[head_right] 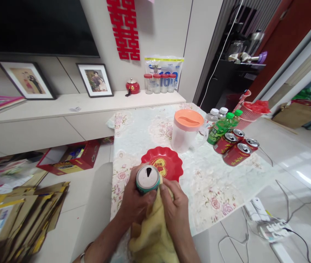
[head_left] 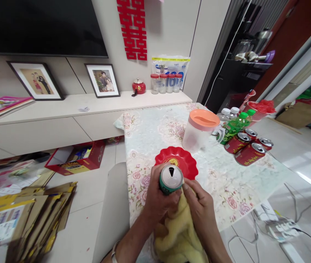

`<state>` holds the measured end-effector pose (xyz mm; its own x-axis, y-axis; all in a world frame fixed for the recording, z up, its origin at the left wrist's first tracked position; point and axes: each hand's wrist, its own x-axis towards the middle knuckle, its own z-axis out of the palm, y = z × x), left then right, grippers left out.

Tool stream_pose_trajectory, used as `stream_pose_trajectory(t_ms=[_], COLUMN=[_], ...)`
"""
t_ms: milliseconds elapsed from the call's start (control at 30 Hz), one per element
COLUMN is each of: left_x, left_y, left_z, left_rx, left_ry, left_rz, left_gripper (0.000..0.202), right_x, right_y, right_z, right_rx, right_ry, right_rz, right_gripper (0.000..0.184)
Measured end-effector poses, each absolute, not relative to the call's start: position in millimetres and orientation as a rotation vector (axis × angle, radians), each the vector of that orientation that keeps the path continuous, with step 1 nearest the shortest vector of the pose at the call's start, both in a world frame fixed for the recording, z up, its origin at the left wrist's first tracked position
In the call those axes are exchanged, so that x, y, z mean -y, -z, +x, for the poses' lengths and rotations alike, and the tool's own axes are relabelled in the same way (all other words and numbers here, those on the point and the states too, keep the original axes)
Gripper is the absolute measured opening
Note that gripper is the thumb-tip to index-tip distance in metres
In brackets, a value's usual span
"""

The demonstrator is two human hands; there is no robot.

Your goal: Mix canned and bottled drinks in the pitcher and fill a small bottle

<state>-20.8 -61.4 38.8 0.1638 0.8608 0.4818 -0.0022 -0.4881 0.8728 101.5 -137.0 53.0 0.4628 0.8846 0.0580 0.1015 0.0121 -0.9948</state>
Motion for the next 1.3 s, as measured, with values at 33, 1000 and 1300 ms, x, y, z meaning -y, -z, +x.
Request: stream_pose_trajectory(t_ms=[33,1000,1300], left_x=[62.5,73.6,72.3], left_y=[-38.5,-42.6,-49.0], left_z=[-20.6,-21.8,-29.9], left_rx=[-0.836,-0.711,-0.498], left_ry=[-1.402,-1.213,-1.199], left_rz=[1.668,1.439,1.543], left_gripper=[0.058,0.053,0.066], right_x=[140.0,140.9,120.0], right_y=[-56.2,-78.3,-88.8], right_z=[100.5,112.8,123.1], right_rx=[0.921,0.964,0.904], right_ry=[-0.766,-0.658,-0.861], right_rz=[-1.436,-1.388,-1.357], right_gripper=[0.029,0.019,0.029])
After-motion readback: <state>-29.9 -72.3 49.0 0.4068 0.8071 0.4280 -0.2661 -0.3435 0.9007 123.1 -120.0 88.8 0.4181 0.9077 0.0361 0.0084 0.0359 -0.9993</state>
